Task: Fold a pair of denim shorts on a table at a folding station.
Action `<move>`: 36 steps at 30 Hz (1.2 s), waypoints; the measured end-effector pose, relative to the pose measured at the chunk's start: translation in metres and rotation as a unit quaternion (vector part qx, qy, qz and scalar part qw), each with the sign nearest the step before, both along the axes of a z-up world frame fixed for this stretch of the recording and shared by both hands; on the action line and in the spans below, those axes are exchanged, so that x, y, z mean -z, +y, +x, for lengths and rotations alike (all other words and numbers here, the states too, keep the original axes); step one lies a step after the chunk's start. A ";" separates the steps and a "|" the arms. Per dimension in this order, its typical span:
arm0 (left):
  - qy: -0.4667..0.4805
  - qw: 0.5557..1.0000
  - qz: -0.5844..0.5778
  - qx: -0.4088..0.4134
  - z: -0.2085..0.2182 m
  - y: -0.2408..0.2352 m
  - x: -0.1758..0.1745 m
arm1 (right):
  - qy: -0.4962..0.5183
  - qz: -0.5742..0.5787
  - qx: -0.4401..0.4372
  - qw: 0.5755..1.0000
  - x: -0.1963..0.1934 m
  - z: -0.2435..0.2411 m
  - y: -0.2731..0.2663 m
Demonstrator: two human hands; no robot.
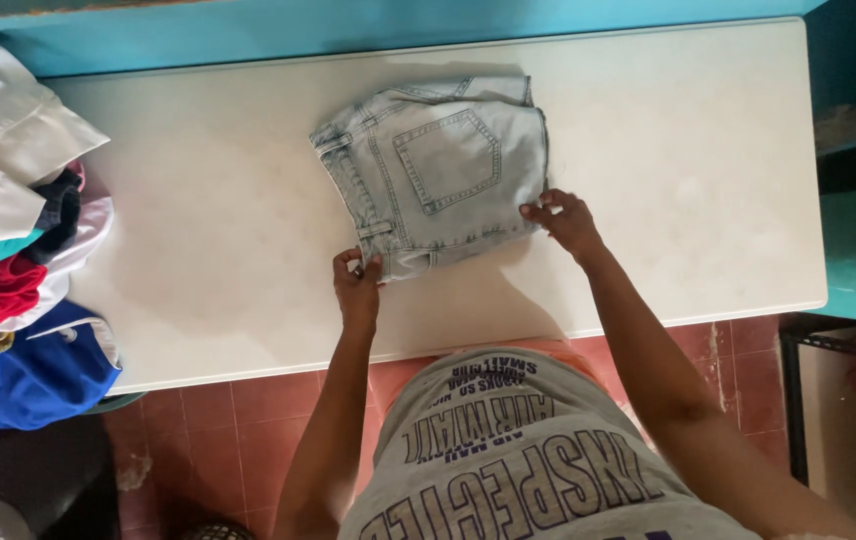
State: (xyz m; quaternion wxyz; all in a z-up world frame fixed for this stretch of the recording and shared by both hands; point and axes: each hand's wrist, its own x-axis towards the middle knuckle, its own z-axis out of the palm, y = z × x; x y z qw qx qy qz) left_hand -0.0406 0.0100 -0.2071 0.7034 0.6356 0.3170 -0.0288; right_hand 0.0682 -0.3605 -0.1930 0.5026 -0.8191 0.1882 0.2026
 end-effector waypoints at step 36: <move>-0.013 0.965 0.261 -0.020 -0.021 -0.005 -0.028 | -0.036 0.386 0.180 0.904 0.003 0.066 0.016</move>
